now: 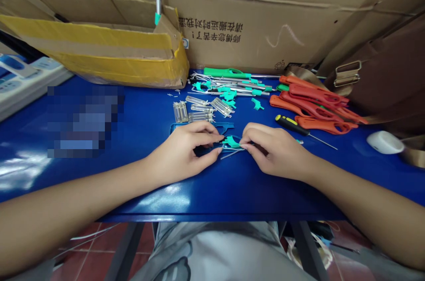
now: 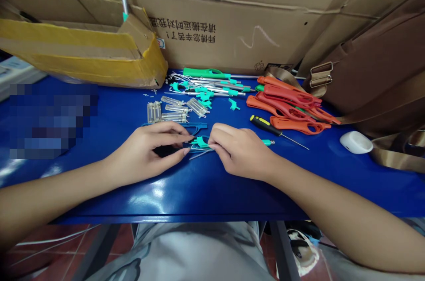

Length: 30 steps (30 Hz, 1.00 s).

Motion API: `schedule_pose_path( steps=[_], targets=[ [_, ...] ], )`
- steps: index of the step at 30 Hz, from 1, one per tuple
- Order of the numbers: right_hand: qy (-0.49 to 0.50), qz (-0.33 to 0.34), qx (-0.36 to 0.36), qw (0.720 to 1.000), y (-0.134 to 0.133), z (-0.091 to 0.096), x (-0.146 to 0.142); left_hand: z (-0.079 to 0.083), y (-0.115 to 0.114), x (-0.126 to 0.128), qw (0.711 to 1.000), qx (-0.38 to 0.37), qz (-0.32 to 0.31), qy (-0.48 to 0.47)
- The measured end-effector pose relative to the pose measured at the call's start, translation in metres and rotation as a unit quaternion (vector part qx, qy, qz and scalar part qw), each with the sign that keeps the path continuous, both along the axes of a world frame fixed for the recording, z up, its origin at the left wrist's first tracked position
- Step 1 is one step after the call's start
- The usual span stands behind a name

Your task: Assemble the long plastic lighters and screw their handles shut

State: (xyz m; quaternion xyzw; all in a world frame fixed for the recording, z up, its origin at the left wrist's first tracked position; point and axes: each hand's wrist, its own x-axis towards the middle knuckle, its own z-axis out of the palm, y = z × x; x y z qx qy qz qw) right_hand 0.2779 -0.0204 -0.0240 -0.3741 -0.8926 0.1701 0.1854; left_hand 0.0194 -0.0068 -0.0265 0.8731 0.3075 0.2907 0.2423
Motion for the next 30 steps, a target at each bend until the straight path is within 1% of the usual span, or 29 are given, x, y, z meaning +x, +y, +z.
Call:
schedule_pose_path(
  steps=[4,9,14,19,23,26,30],
  targets=[
    [-0.003,-0.001,0.001,1.0,0.0,0.0,0.0,0.0,-0.001,-0.001,1.0,-0.002,-0.001,0.017],
    [-0.018,-0.002,0.009,1.0,0.001,-0.001,0.0,0.002,-0.002,-0.002,0.999,0.014,-0.013,0.04],
    [-0.031,-0.001,0.014,0.999,0.0,-0.002,-0.001,0.005,-0.003,-0.004,0.996,0.028,-0.021,0.086],
    [-0.021,0.004,0.01,1.0,0.0,-0.002,0.0,0.009,-0.006,-0.007,0.981,0.089,-0.013,0.172],
    [-0.012,0.001,0.01,1.0,0.0,-0.003,-0.001,0.013,-0.01,-0.007,0.967,0.123,-0.016,0.223],
    [-0.006,0.0,0.011,1.0,0.001,-0.003,-0.001,0.014,-0.011,-0.007,0.96,0.143,-0.021,0.241],
    [0.001,0.013,0.006,1.0,0.001,-0.003,-0.002,0.014,-0.01,-0.008,0.958,0.156,-0.024,0.24]
  ],
)
